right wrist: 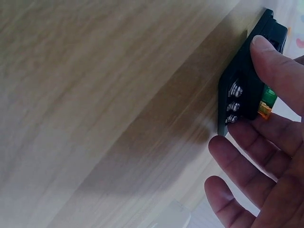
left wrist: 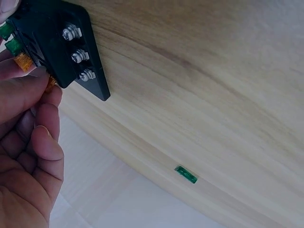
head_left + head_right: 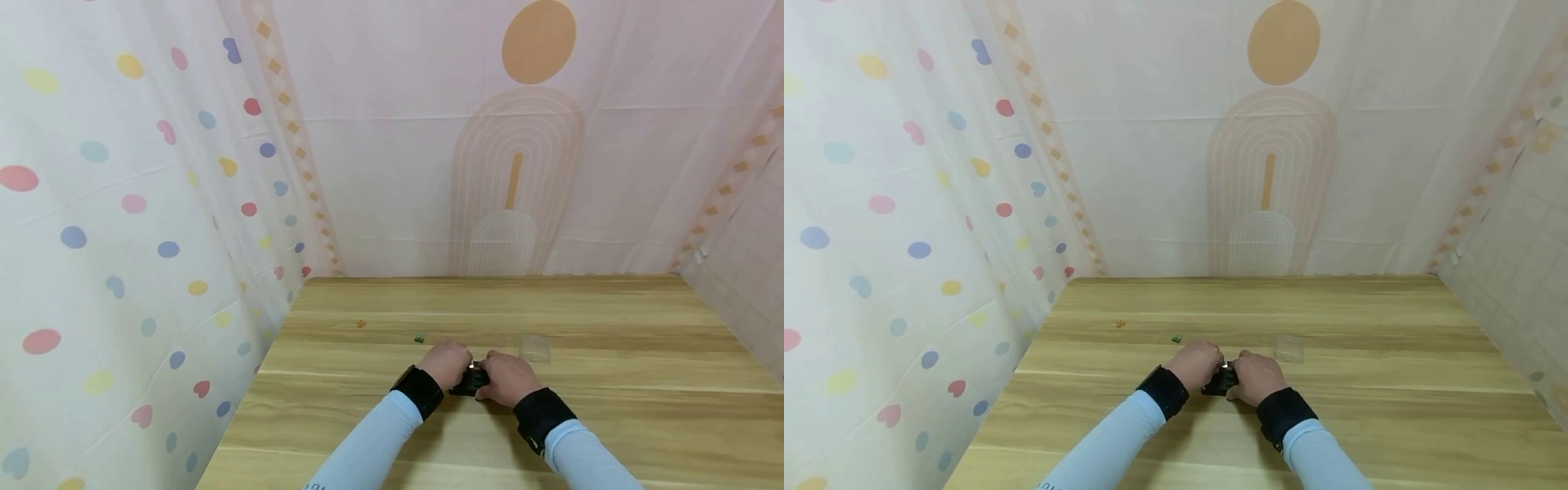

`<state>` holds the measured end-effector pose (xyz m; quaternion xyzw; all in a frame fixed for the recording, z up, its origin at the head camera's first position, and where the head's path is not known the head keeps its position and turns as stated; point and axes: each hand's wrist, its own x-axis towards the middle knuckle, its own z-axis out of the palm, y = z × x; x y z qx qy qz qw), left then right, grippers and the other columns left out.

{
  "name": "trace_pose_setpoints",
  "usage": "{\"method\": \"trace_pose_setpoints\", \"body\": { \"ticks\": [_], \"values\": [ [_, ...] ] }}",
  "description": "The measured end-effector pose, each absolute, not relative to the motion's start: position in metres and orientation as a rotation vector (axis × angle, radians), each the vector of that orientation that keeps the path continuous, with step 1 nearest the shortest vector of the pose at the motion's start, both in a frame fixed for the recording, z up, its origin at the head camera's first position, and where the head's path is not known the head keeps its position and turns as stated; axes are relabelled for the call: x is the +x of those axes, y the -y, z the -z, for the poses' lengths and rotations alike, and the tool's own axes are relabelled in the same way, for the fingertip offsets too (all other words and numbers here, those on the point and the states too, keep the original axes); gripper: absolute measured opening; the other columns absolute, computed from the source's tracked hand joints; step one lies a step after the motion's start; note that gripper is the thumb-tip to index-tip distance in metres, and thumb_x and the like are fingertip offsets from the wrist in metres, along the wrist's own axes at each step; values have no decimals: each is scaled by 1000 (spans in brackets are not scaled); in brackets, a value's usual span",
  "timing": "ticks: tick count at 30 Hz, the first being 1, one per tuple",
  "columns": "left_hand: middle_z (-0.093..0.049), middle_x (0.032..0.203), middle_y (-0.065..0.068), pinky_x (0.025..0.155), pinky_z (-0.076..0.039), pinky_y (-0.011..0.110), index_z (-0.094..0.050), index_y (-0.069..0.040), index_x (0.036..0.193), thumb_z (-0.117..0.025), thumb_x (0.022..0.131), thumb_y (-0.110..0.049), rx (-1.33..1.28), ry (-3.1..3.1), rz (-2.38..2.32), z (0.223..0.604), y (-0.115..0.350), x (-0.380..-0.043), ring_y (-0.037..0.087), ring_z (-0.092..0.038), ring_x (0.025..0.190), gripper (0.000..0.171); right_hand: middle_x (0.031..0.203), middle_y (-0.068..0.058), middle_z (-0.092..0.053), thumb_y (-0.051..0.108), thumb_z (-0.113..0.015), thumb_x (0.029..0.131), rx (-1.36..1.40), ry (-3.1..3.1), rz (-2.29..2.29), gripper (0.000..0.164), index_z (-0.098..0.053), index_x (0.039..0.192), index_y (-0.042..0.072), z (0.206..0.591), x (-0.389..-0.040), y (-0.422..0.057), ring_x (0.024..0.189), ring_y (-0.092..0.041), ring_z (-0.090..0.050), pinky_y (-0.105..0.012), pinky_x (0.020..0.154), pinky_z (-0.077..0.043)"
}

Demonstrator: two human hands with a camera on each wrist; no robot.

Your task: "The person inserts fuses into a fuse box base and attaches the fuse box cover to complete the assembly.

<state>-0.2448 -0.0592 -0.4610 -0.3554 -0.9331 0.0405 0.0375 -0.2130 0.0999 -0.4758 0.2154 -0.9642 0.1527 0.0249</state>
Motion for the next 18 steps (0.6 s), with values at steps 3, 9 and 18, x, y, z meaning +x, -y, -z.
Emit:
{"method": "trace_pose_setpoints", "body": {
  "ticks": [3, 9, 18],
  "values": [
    [-65, 72, -8, 60, -46, 17, -72, -16, 78, -74, 88, -7, -1094, 2855, -127, 461, 60, -244, 4, -57, 65, 14, 79, 1, -54, 24, -91, 69, 666, 2990, -474, 30, -73, 89, 9, 475, -213, -99, 66, -13, -50, -35, 61, -47],
    [-65, 72, -7, 61, -46, 17, -72, -15, 78, -73, 89, -7, -1089, 2871, -116, 463, 59, -246, 5, -58, 67, 14, 80, 1, -55, 24, -91, 69, 659, 3004, -476, 31, -74, 91, 9, 474, -213, -99, 67, -13, -51, -35, 62, -47],
    [-65, 71, -7, 60, -47, 17, -72, -16, 78, -73, 90, -8, -1078, 2883, -159, 459, 57, -246, 5, -57, 64, 14, 81, 1, -56, 23, -91, 68, 669, 2997, -485, 32, -74, 91, 9, 474, -214, -100, 68, -14, -54, -36, 64, -49]
  ]
}}
